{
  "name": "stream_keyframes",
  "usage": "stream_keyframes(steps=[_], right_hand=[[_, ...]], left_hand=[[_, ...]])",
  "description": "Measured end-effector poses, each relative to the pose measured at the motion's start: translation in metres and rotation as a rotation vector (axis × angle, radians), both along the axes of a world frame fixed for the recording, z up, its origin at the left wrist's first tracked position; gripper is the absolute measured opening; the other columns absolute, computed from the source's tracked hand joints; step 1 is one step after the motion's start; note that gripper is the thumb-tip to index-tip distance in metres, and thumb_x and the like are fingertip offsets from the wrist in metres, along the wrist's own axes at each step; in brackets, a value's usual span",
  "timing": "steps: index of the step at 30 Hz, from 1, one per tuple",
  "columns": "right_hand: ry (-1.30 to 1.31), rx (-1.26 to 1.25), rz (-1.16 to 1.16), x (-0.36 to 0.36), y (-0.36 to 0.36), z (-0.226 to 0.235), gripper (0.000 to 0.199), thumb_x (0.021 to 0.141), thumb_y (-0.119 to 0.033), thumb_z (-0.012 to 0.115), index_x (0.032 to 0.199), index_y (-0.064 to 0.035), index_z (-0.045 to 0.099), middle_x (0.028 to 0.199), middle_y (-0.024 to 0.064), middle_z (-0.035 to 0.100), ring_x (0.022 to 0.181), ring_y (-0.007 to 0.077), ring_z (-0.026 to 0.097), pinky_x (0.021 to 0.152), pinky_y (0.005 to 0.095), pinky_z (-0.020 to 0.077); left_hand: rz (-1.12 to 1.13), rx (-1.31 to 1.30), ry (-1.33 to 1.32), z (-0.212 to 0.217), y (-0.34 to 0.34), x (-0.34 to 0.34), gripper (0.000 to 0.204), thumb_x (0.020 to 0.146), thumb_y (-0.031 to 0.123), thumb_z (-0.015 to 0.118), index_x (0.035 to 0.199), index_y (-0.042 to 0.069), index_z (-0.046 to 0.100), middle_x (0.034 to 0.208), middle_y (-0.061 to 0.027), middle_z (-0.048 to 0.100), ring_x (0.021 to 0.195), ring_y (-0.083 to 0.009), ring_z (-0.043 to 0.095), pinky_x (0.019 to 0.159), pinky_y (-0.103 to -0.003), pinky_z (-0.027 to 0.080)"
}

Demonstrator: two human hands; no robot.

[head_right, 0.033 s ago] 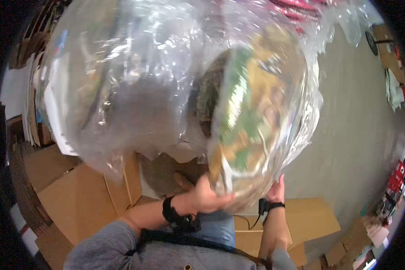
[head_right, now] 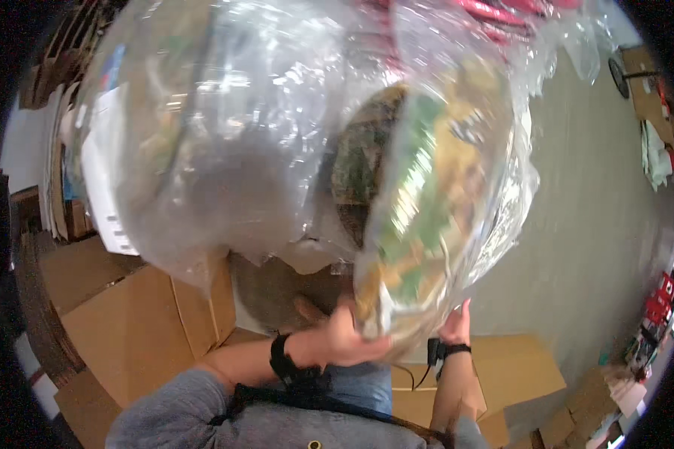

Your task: The person repeatedly picks up round, camouflage-patterned items wrapped in clear plastic, peels off a white shipping label, and places the items into a large cardboard box. The process is repeated for multiple items in a warehouse setting.

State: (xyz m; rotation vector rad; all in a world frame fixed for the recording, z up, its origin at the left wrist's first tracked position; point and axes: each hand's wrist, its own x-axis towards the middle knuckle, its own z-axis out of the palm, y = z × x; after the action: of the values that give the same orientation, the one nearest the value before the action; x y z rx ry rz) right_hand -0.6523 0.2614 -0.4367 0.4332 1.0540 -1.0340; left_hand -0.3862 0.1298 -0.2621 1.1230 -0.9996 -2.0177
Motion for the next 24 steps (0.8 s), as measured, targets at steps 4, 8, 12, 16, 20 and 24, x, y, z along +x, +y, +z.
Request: stream_keyframes(steps=[4,8,12,16,20,24], right_hand=[[-0.070,-0.003,0.082,0.033,0.068,0.012,0.082,0.077,-0.067,0.041,0.133,-0.0088,0.029,0.132,0.0105,0.038,0.119,0.0308,0.037,0.100,0.0474,0.0275],[-0.092,-0.072,0.194,0.069,0.105,0.061,0.085,0.074,-0.069,0.043,0.134,-0.0099,0.028,0.131,0.0099,0.039,0.119,0.0305,0.037,0.099,0.0465,0.0286],[0.012,-0.131,0.245,0.076,0.125,0.097,0.076,0.080,-0.063,0.042,0.133,-0.0096,0.032,0.135,0.0090,0.036,0.122,0.0299,0.033,0.099,0.0469,0.0268],[0.180,-0.541,0.374,0.130,0.086,0.227,0.059,0.084,-0.052,0.044,0.127,-0.0111,0.039,0.126,0.0069,0.044,0.115,0.0252,0.041,0.096,0.0439,0.0328],[0.251,-0.754,0.387,0.169,0.043,0.303,0.046,0.079,-0.036,0.054,0.114,-0.0071,0.048,0.110,0.0079,0.055,0.098,0.0250,0.053,0.084,0.0404,0.0442],[0.126,-0.889,0.706,0.276,0.033,0.432,0.028,0.067,-0.019,0.055,0.092,-0.0048,0.054,0.080,0.0080,0.059,0.078,0.0225,0.057,0.075,0.0347,0.0476]], left_hand=[[-0.307,-0.218,-0.014,0.032,0.063,0.044,0.026,0.072,0.013,0.062,0.095,0.000,0.057,0.076,-0.0075,0.061,0.070,-0.0128,0.057,0.060,-0.031,0.044],[-0.215,-0.236,0.045,0.086,0.120,0.104,0.024,0.073,0.012,0.064,0.092,0.000,0.057,0.080,-0.0087,0.061,0.073,-0.0158,0.056,0.066,-0.030,0.043],[-0.032,-0.383,0.031,0.144,0.203,0.166,0.026,0.072,0.012,0.067,0.094,0.000,0.057,0.084,-0.0068,0.061,0.081,-0.0135,0.056,0.074,-0.027,0.043],[0.183,-0.297,-0.200,0.242,0.303,0.235,0.033,0.071,0.010,0.070,0.100,0.000,0.057,0.094,-0.0054,0.061,0.088,-0.0134,0.056,0.081,-0.029,0.043],[0.748,-0.566,-0.155,0.311,0.399,0.295,0.051,0.068,0.006,0.068,0.114,0.000,0.048,0.105,-0.0083,0.057,0.096,-0.0161,0.053,0.086,-0.031,0.042],[1.178,-0.502,0.166,0.320,0.473,0.344,0.049,0.069,-0.001,0.057,0.117,0.000,0.045,0.107,-0.0098,0.056,0.096,-0.0208,0.055,0.085,-0.038,0.045]])
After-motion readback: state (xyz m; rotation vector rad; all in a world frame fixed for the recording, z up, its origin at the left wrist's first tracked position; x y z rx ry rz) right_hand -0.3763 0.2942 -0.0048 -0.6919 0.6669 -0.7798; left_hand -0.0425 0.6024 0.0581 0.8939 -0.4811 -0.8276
